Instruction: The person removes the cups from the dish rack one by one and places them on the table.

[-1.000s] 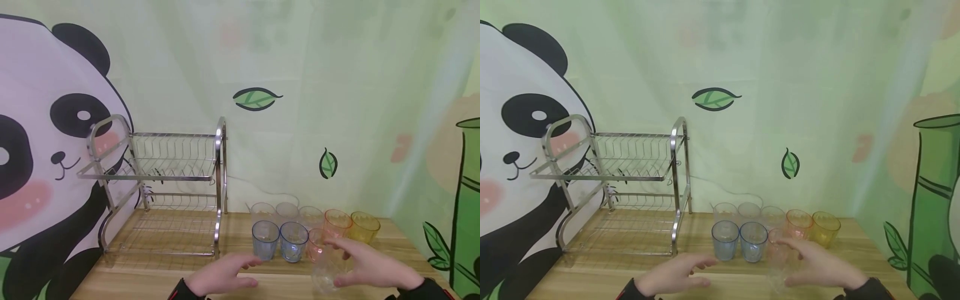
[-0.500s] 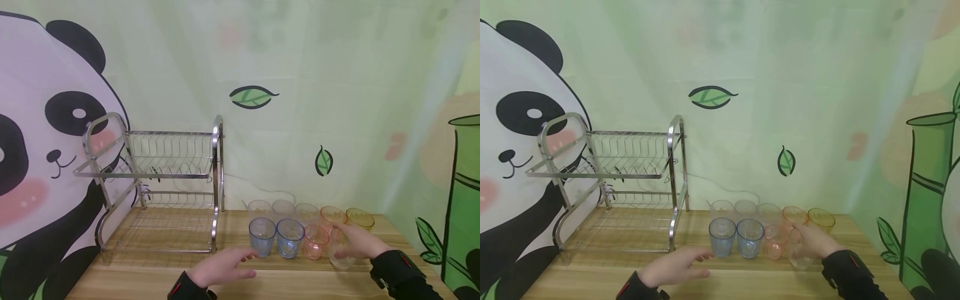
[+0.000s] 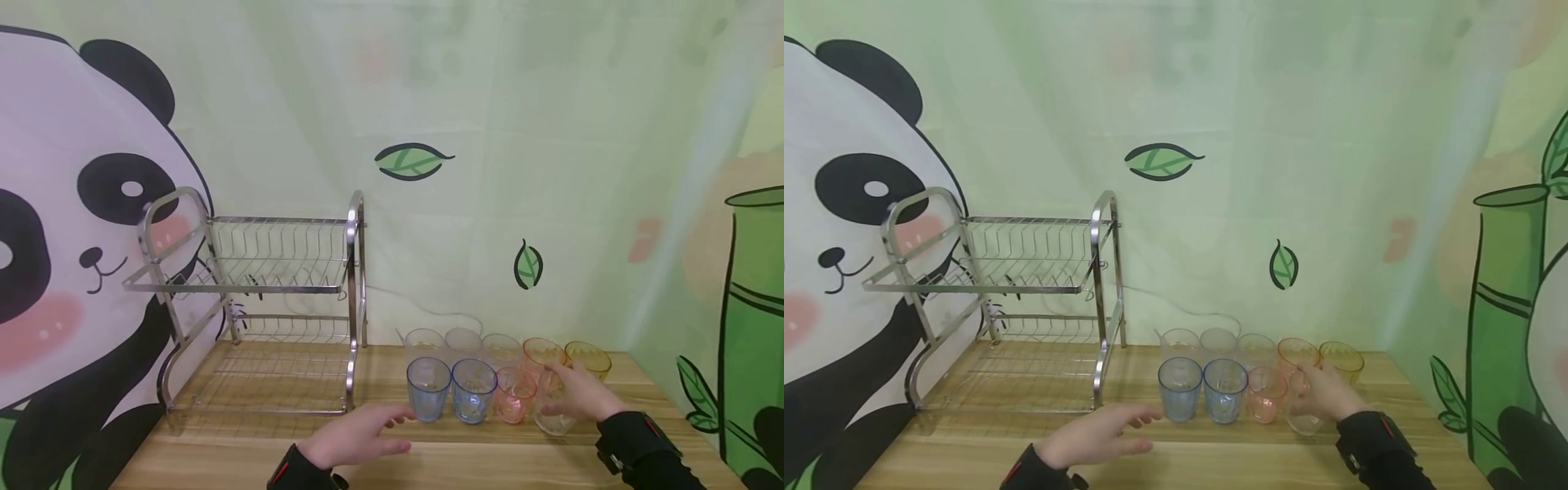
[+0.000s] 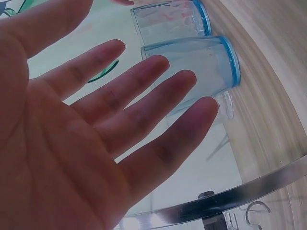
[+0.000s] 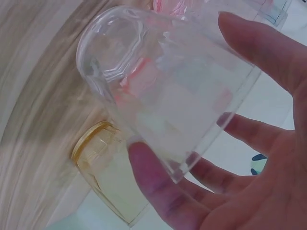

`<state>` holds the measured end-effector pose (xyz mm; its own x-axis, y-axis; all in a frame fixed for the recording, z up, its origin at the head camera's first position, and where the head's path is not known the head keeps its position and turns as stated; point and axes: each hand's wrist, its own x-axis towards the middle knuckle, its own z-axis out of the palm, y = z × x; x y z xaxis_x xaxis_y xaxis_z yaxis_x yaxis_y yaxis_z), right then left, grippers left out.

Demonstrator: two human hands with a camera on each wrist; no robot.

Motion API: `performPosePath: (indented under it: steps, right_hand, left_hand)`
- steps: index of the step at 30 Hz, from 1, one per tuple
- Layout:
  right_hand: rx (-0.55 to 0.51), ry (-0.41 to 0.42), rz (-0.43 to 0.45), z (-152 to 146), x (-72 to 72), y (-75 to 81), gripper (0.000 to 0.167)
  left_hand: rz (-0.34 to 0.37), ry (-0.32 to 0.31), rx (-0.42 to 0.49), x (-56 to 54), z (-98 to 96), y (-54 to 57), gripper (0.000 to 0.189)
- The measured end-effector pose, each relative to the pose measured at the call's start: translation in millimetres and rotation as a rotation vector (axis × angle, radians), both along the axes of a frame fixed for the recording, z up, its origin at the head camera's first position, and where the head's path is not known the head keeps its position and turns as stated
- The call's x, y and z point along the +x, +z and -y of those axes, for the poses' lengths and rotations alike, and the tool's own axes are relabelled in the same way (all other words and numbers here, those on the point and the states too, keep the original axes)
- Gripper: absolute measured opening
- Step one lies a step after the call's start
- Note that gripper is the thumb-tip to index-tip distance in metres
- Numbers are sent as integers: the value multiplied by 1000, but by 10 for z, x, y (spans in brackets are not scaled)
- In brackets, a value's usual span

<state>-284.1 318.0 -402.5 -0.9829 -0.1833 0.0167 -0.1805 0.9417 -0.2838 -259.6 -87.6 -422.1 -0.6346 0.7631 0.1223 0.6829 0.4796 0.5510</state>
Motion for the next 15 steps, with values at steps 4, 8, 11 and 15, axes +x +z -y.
performPosePath:
  steps: [4,8,11,15]
  right_hand:
    - [-14,-22,-22,30,-14,-44,81]
    - [-11,-31,-57,44,-13,-96,80]
    - [-24,-25,-75,40,-7,-128,80]
    - [-42,4,-114,24,51,-145,84]
  left_hand:
    - [23,13,-8,-4,16,-3,38]
    - [41,25,-21,-4,20,-7,39]
    - [33,24,-23,-8,21,-13,40]
    - [37,12,-16,-17,15,-23,40]
